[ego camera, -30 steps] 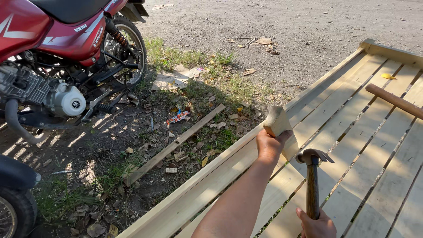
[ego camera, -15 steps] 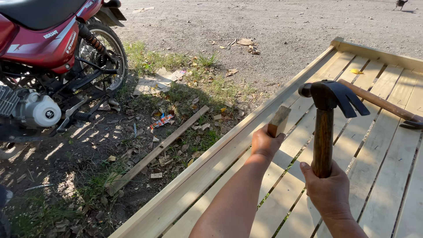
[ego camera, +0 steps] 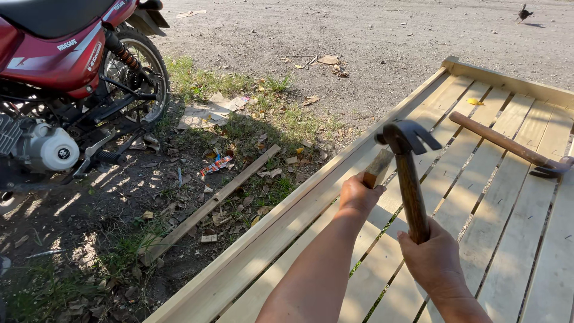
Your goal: The person hammers nails into a slatted wooden frame laid on the ground, using a claw hammer. They take nails from a pink bowl, position each nail on a slat, hammer it in, and move along the frame repeating the process, at one point using a small block to help position nails.
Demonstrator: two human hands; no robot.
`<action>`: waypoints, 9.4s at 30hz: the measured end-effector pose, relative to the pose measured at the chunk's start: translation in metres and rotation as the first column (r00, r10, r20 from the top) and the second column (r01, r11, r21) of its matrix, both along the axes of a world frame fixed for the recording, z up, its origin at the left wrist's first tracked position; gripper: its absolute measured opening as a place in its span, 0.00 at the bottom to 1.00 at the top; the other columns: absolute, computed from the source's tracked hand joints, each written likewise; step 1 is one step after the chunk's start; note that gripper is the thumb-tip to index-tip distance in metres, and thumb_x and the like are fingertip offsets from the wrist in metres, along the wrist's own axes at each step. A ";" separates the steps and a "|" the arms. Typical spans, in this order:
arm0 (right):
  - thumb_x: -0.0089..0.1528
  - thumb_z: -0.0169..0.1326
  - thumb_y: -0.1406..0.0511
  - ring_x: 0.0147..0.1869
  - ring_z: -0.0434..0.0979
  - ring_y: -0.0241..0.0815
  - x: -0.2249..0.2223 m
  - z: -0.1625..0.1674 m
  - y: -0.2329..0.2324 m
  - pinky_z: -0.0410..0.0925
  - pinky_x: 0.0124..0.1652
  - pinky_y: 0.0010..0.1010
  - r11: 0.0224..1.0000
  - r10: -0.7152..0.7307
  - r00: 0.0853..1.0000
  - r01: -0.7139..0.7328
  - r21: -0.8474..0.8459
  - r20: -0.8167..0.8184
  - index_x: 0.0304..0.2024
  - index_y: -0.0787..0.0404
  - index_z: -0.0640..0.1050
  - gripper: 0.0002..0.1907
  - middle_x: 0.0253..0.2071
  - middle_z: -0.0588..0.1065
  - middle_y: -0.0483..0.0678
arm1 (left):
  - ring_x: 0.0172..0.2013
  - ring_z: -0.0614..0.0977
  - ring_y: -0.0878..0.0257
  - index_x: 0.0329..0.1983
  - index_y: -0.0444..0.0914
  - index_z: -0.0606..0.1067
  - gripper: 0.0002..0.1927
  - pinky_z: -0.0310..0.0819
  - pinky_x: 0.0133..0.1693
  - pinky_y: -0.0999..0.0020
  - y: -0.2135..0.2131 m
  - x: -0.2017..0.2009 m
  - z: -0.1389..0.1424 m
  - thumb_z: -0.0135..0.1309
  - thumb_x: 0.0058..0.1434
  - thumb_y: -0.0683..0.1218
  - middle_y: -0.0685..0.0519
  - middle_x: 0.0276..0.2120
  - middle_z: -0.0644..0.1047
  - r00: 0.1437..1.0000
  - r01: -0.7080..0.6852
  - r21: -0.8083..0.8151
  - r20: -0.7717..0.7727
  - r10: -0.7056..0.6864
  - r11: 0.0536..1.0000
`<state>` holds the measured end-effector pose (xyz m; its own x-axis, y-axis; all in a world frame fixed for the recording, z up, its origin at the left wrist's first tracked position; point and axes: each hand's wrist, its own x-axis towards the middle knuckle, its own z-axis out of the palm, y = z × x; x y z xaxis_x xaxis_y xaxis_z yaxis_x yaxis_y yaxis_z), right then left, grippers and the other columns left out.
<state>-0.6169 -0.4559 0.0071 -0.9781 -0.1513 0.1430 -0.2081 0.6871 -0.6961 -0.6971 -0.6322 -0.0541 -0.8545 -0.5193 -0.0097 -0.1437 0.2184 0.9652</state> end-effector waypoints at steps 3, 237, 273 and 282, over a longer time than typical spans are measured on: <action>0.58 0.62 0.62 0.22 0.74 0.43 0.000 -0.003 0.001 0.70 0.27 0.40 0.997 -0.072 0.966 0.066 0.033 0.250 0.47 0.59 0.78 0.16 0.23 0.74 0.49 | 0.42 0.85 0.57 0.50 0.42 0.81 0.26 0.76 0.47 0.62 -0.007 0.009 -0.009 0.69 0.44 0.47 0.47 0.40 0.84 0.998 0.064 0.010 0.002 -0.064 0.998; 0.64 0.61 0.66 0.19 0.64 0.39 0.049 -0.043 -0.014 0.61 0.22 0.37 0.943 0.029 0.380 0.297 -0.152 0.924 0.34 0.64 0.70 0.12 0.20 0.63 0.44 | 0.39 0.87 0.63 0.49 0.41 0.80 0.23 0.79 0.46 0.68 -0.005 0.063 0.194 0.68 0.49 0.49 0.52 0.39 0.85 0.944 0.021 -0.011 -0.328 -0.024 1.000; 0.65 0.58 0.49 0.40 0.82 0.39 0.201 0.289 0.192 0.79 0.36 0.30 -0.097 -0.044 0.863 0.498 -0.862 0.503 0.46 0.53 0.75 0.18 0.40 0.78 0.43 | 0.28 0.77 0.56 0.48 0.39 0.80 0.39 0.81 0.35 0.46 0.239 0.279 0.413 0.54 0.48 0.73 0.45 0.33 0.79 0.385 0.911 -0.021 0.405 -0.829 0.413; 0.65 0.52 0.43 0.25 0.74 0.35 0.261 0.351 0.293 0.70 0.24 0.26 0.234 -0.283 0.771 0.633 -0.738 0.571 0.40 0.52 0.74 0.22 0.29 0.74 0.42 | 0.30 0.81 0.55 0.31 0.42 0.74 0.14 0.76 0.33 0.53 0.352 0.294 0.426 0.49 0.61 0.57 0.51 0.24 0.78 0.206 0.796 0.550 0.147 -0.967 0.253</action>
<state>-0.3555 -0.1626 0.3577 -0.8387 0.3748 -0.3951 0.2219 -0.4275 -0.8764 -0.4029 -0.2806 0.3721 -0.5839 0.6951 -0.4193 -0.4051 0.1981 0.8926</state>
